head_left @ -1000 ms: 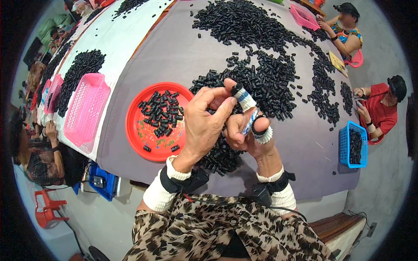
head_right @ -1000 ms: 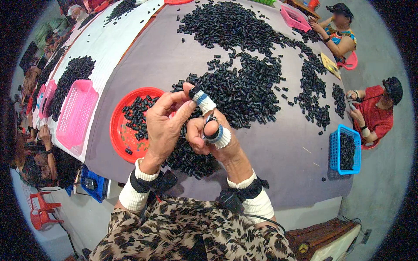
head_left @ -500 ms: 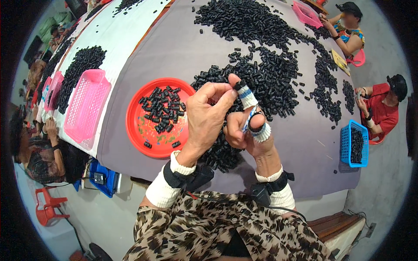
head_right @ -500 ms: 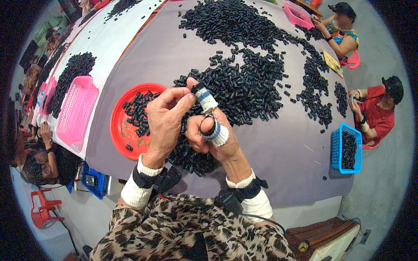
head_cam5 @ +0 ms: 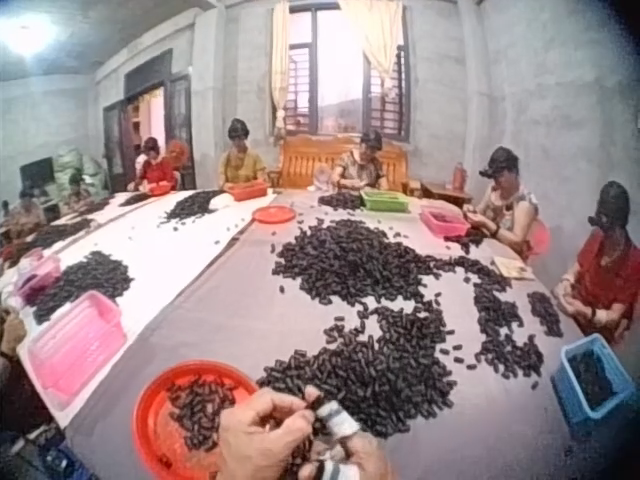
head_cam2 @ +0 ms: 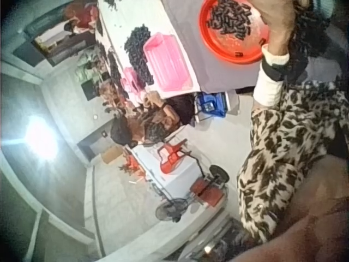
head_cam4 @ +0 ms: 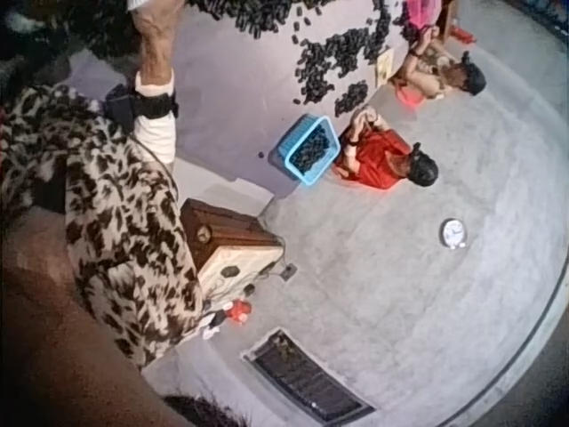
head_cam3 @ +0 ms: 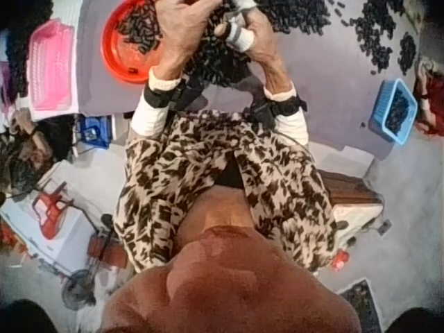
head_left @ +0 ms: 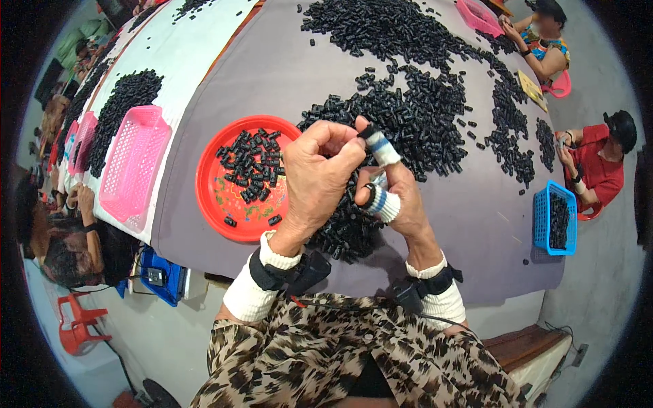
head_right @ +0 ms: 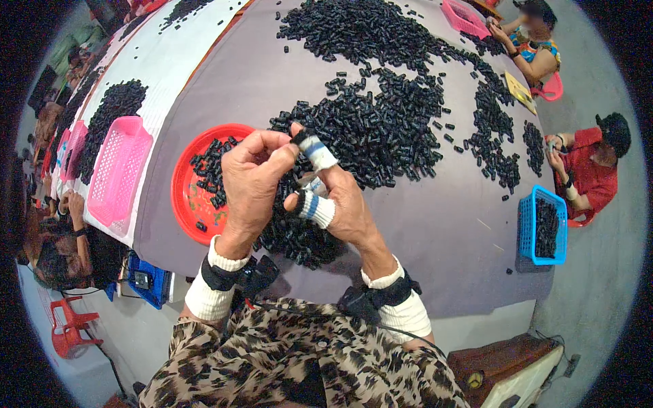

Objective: Sorting and assembling small black shoe components at a manufacturing station.

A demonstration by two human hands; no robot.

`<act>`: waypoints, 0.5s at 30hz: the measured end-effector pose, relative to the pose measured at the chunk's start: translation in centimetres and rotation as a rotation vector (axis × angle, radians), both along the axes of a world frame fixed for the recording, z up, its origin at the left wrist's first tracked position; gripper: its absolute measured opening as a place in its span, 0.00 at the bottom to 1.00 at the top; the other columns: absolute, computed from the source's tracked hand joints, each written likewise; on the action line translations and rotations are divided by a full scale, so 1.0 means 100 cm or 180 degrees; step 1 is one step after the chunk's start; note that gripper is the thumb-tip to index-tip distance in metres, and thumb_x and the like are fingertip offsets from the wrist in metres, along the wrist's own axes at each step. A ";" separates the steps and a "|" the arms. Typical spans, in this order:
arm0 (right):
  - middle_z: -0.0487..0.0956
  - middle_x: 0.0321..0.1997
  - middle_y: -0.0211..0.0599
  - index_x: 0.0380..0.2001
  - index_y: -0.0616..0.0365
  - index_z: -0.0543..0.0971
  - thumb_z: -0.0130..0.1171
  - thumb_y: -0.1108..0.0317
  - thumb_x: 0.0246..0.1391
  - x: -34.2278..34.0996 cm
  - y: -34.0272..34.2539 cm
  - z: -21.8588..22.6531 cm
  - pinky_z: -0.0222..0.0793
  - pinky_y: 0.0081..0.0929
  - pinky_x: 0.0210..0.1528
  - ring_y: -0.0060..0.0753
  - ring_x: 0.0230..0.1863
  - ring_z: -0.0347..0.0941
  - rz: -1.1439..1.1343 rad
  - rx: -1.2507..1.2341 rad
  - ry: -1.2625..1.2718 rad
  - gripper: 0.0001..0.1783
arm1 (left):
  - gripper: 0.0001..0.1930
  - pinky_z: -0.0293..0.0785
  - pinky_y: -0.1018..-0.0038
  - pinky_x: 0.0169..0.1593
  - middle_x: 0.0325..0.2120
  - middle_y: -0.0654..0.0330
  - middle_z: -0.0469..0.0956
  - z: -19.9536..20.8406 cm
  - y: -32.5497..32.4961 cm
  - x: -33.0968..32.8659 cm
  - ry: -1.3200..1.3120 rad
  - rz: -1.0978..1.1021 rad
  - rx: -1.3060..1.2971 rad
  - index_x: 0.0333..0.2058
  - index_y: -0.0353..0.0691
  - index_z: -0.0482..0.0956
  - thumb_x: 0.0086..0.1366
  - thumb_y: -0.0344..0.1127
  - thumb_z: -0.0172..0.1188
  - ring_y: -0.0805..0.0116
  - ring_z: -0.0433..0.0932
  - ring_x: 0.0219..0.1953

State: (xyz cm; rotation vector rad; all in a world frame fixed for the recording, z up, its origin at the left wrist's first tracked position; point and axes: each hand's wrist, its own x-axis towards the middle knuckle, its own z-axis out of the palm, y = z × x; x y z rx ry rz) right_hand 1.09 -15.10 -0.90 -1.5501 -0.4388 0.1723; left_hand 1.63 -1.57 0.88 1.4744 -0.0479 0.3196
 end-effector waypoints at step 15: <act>0.64 0.13 0.24 0.42 0.60 0.71 0.45 0.64 0.58 0.011 -0.058 -0.028 0.48 0.10 0.10 0.11 0.09 0.54 -0.0606 0.1480 0.1477 0.13 | 0.08 0.64 0.85 0.32 0.24 0.69 0.75 -0.060 0.044 0.004 0.0752 -0.0386 0.1270 0.32 0.33 0.78 0.58 0.33 0.59 0.83 0.68 0.26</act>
